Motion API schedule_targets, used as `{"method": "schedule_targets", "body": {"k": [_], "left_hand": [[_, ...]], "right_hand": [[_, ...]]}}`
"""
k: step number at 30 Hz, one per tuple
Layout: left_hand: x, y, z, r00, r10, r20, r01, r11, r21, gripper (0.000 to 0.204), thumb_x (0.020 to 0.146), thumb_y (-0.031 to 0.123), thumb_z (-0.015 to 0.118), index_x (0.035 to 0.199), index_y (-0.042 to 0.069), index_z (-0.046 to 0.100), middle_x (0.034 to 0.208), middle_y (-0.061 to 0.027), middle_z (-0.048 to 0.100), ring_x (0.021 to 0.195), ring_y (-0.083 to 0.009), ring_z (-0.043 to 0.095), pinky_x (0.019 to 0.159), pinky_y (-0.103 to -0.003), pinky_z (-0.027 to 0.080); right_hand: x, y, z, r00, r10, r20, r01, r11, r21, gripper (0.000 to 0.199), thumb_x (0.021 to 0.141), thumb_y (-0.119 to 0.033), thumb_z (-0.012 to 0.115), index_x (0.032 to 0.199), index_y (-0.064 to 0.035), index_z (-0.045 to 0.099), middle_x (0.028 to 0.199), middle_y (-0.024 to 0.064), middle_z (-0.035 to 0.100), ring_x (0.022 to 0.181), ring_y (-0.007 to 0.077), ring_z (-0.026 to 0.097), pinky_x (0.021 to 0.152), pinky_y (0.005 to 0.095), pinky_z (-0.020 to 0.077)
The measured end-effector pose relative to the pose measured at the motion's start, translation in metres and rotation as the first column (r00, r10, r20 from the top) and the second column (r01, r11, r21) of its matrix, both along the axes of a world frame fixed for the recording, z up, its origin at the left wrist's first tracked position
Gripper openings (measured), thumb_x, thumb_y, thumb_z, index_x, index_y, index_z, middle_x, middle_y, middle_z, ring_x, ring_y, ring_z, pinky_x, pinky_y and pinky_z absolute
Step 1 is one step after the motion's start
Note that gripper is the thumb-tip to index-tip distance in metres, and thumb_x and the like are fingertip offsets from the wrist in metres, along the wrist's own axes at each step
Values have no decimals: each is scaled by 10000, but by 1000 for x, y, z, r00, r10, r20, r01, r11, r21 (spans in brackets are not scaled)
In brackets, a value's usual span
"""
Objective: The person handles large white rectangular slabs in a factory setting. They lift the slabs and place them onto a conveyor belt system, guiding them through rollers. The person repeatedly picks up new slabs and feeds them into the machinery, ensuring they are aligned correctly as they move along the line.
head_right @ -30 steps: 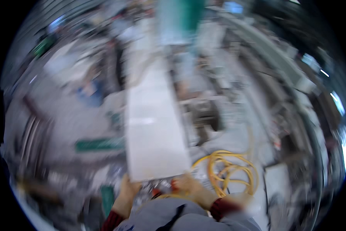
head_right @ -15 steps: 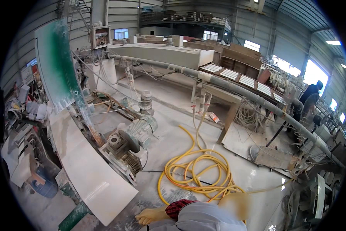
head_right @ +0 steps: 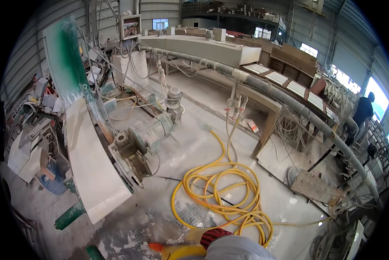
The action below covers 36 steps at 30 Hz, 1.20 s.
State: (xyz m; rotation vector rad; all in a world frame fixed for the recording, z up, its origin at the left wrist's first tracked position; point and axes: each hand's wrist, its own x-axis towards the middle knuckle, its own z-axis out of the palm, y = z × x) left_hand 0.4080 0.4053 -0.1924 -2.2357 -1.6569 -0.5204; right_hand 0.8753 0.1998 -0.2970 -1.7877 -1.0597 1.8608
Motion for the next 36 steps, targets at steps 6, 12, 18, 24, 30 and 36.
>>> {"method": "schedule_targets", "body": {"k": [6,12,18,24,30,36], "left_hand": [[-50,-46,0,1000,25,-10,-25,1000,0,580,1121,417,541,1551,28,572,1491,-269,617,1325,-462,614,1112,-629,488],[-110,-76,7,1000,-12,9,12,999,47,580,1121,414,539,1551,26,571,1490,-269,618,1326,-461,614,1114,-630,486],[-188,-92,3,1000,-19,21,17,996,86,580,1121,410,537,1551,23,569,1489,-270,618,1327,-461,613,1116,-631,484],[-284,-104,-24,1000,-18,18,17,1000,19,580,1120,407,535,1551,20,567,1487,-270,619,1329,-460,613,1118,-631,483],[-348,-111,-31,999,-31,19,32,999,-7,580,1120,404,533,1551,18,565,1486,-270,619,1330,-460,613,1120,-632,481],[-363,-96,-39,994,-106,12,106,994,27,580,1120,401,531,1552,15,564,1485,-270,620,1331,-459,612,1122,-632,479]], "right_hand": [[-32,-57,1,990,79,118,-79,997,-9,550,1038,-542,656,1392,-123,701,1248,131,726,1141,267,694,1017,438,543],[-66,-81,5,974,98,205,-99,995,-7,550,1030,-540,654,1396,-133,710,1272,158,729,1169,295,695,1038,455,534],[-112,-104,16,942,89,325,-91,996,-10,551,1022,-539,652,1400,-143,719,1297,184,733,1197,324,696,1059,473,525],[-186,-144,14,910,57,410,-42,998,-45,553,1013,-537,650,1404,-153,728,1322,211,737,1225,352,698,1080,491,517],[-272,-201,4,906,32,422,12,995,-100,556,1005,-536,648,1407,-163,737,1346,237,740,1253,380,699,1101,509,508],[-292,-251,-31,887,34,460,-11,999,-52,630,1029,-669,519,1328,-186,792,1271,234,771,1231,373,721,1090,512,513]]}}
